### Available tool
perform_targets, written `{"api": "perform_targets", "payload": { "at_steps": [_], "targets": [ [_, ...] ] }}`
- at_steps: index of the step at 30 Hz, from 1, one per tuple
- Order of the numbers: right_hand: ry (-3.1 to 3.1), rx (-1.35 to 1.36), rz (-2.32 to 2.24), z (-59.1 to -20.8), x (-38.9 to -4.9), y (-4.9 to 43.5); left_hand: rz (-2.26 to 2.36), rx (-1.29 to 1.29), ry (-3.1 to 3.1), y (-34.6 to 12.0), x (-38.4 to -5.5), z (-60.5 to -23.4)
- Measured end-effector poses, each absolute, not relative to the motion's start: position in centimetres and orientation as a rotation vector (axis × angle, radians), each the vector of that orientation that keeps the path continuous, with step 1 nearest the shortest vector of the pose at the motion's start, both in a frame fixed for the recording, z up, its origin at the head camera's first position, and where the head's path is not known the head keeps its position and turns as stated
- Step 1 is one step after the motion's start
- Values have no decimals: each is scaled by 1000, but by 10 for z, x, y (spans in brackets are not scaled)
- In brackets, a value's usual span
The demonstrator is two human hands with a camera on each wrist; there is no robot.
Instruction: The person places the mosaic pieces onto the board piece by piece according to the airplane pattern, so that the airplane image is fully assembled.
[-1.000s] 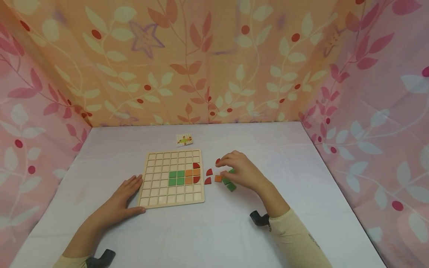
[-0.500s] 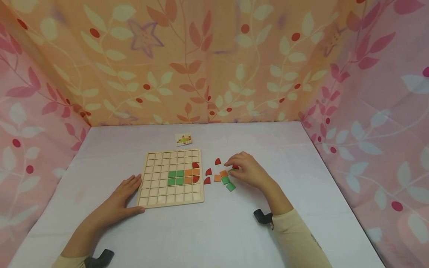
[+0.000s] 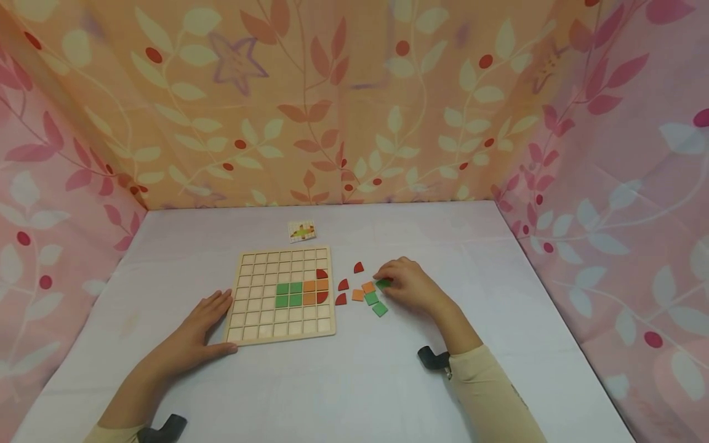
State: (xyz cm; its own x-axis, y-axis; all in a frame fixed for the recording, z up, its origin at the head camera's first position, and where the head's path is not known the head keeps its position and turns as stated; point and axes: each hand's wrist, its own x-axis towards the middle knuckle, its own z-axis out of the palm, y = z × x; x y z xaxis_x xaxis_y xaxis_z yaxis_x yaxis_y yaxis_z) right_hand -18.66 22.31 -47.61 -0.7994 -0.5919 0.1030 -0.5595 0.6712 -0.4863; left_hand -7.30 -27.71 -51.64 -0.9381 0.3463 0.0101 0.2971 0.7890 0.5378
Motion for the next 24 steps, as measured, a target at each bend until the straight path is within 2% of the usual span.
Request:
{"api": "perform_targets", "payload": {
  "at_steps": [24],
  "targets": [
    [2840, -971, -681, -480, -187, 222, 845, 557, 2907, -276, -73, -515]
  ]
}}
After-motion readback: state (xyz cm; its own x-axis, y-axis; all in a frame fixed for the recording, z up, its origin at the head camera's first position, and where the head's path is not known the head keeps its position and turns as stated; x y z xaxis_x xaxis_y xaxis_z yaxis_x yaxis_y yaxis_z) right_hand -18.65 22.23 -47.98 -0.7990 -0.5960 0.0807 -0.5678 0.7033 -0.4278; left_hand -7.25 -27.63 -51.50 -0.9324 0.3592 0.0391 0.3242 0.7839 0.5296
